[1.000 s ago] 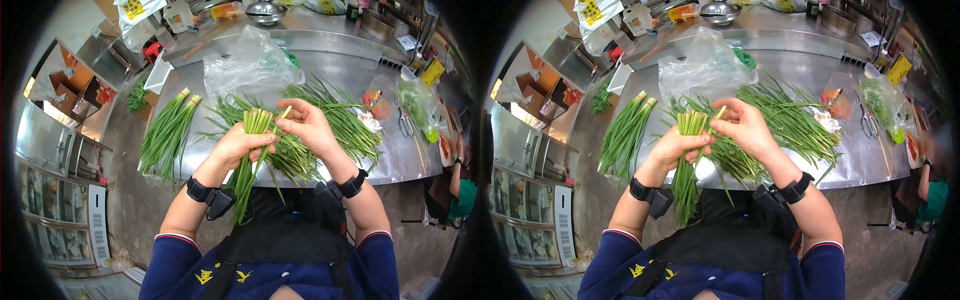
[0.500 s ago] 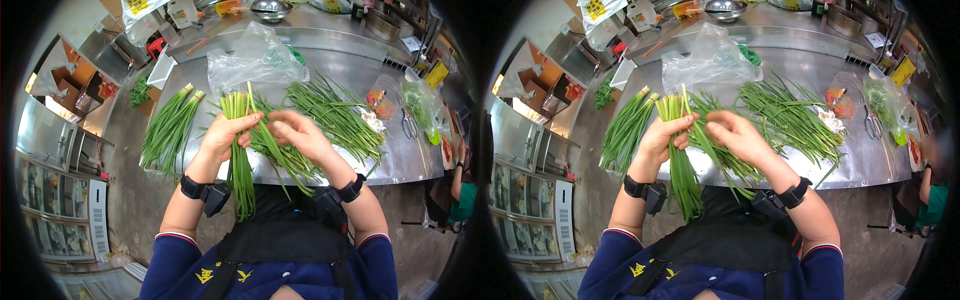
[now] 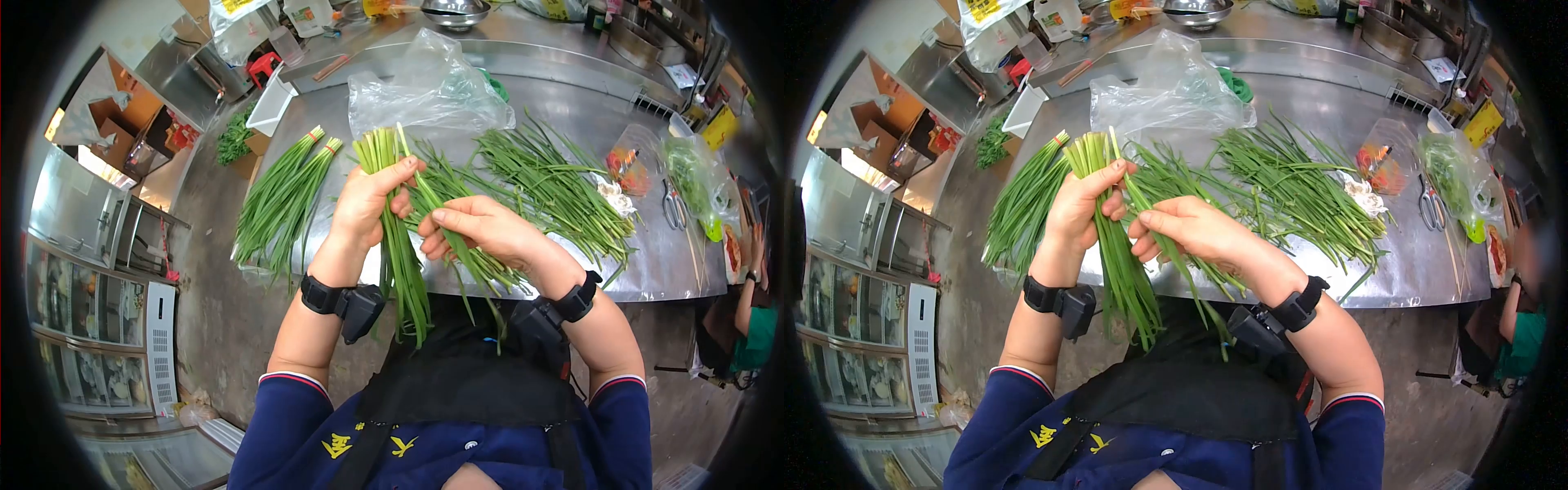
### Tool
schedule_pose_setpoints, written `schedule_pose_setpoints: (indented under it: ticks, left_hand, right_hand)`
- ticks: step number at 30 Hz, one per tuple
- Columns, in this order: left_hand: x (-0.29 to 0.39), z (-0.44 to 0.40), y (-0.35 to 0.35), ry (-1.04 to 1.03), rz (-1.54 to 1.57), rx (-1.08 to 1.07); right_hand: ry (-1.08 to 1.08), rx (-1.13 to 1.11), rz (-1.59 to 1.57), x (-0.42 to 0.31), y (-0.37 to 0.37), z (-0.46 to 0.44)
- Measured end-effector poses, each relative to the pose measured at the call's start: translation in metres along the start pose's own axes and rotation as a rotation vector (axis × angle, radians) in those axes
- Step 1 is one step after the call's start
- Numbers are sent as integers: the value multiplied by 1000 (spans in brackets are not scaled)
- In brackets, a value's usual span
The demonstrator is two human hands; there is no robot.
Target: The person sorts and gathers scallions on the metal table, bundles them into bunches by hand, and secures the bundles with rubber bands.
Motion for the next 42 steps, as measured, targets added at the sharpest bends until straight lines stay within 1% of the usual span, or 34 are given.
schedule_pose_setpoints:
  ticks: [2,4,5,9,13,15,17,18,20,21,23,24,26,27,28,30,31,32,34,35,37,38,39,40,41,42]
  left_hand:
    - [5,3,3,-17,-24,31]
    - [7,3,3,-28,-26,30]
    - [8,2,5,-30,-31,42]
    - [13,0,11,-71,-7,98]
    - [15,-2,11,-96,0,99]
    - [24,0,7,-163,-25,117]
    - [30,1,-1,-194,-53,116]
    - [32,2,-5,-224,-78,117]
    - [32,1,-11,-242,-86,118]
    - [34,0,-14,-264,-95,122]
    - [36,-3,-18,-273,-102,133]
    - [37,-3,-19,-279,-106,149]
    - [54,-7,-9,-334,-83,223]
    - [62,-10,-8,-349,-30,183]
    - [68,-15,-8,-329,-4,132]
    - [68,-24,4,-269,0,167]
    - [70,-28,12,-269,41,165]
    - [71,-32,22,-271,83,159]
    - [67,-43,44,-226,204,134]
    - [66,-44,55,-228,244,131]
    - [68,-41,68,-242,287,146]
    - [67,-39,70,-244,284,154]
    - [66,-38,69,-236,267,146]
    - [64,-37,65,-225,251,135]
    - [63,-35,59,-225,210,130]
    - [61,-33,51,-226,208,126]
  right_hand:
    - [-1,12,-16,-1,-1,0]
    - [-28,44,34,1,3,2]
    - [-46,49,0,5,5,2]
    - [-42,24,22,9,6,5]
    - [-41,79,-18,12,13,7]
    - [-28,97,-22,14,17,4]
    - [-16,203,17,15,30,3]
    - [-16,206,15,13,29,4]
    - [-19,277,168,5,33,7]
    - [-15,279,168,1,35,8]
    - [-46,293,314,-4,39,10]
    - [-43,299,313,-2,42,12]
    - [-161,220,463,21,46,11]
    - [-81,181,423,17,45,11]
    - [-78,186,428,14,52,16]
    - [-40,147,457,4,55,27]
    - [-125,84,451,8,58,33]
    - [-119,83,453,6,64,39]
    - [-260,35,475,20,75,56]
    - [-259,39,473,25,82,64]
    - [-254,52,743,36,101,75]
    - [-251,43,743,43,114,78]
    - [11,194,1156,10,120,79]
    - [296,355,1551,-19,111,85]
    - [298,356,1548,-24,114,84]
    - [274,486,1235,-63,107,83]
Point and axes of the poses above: each hand's wrist, its own z-axis away from the middle knuckle, its own y-axis out of the back of the hand, x = y × z, the point moved 10 cm from there along -z, towards the middle knuckle, and after that the axes turned 7 degrees about -z, right-handed, at the moved point
